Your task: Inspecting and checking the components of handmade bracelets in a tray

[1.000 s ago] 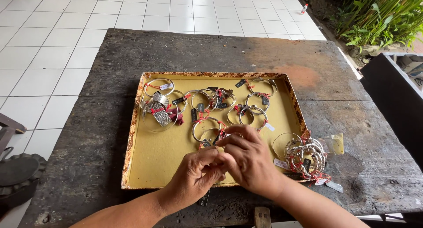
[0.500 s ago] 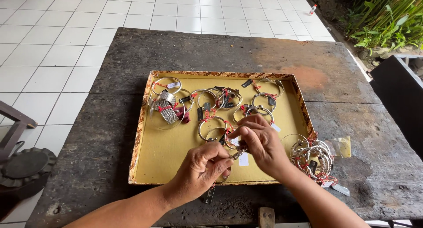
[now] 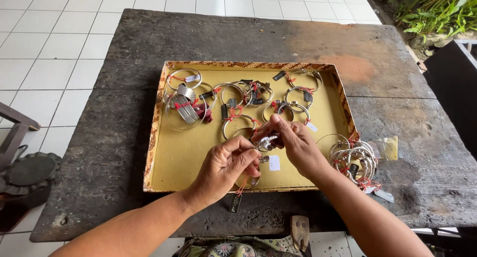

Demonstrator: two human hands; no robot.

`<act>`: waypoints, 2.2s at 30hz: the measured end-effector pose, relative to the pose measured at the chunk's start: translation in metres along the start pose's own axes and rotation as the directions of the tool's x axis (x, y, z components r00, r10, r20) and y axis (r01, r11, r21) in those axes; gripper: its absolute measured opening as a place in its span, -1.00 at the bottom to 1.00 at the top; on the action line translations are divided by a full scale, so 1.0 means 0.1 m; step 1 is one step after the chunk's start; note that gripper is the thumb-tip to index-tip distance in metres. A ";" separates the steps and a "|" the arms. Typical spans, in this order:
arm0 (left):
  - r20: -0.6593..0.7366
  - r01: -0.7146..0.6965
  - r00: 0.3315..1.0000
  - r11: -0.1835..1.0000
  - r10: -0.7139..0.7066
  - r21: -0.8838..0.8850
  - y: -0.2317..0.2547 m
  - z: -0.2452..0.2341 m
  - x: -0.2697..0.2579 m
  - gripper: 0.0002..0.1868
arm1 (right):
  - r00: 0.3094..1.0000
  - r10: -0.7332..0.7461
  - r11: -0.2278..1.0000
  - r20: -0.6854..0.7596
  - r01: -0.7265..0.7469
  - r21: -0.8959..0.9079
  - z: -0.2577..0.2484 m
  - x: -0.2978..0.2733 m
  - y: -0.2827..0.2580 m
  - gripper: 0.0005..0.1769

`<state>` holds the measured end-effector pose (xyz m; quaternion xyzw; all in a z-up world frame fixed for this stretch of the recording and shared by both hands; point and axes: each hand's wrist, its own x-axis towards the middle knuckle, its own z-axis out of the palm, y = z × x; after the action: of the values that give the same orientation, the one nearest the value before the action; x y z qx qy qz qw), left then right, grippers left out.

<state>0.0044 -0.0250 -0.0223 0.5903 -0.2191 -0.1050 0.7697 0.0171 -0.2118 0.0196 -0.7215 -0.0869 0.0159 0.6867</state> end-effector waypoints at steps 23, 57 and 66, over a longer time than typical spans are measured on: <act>0.151 -0.073 0.987 0.985 0.050 0.155 0.16 0.00 -0.07 -0.82 | 0.972 -0.180 0.927 0.149 0.218 -0.304 -0.09 -0.12 0.03 -0.35; 0.374 -0.297 0.916 0.873 0.146 0.387 0.53 -0.20 0.04 -0.78 | 0.809 -0.125 0.834 0.574 0.399 -0.381 -0.10 -0.23 -0.20 -0.42; 0.354 0.257 0.910 0.964 -0.215 -0.074 0.41 -0.26 0.02 -0.75 | 0.911 -0.065 0.974 0.407 0.146 -0.171 -0.14 -0.31 -0.13 -0.49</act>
<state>0.0137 0.0081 0.0114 0.5384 -0.2701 -0.3114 0.7350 -0.0125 -0.2295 0.0302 -0.7618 -0.2653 0.1164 0.5793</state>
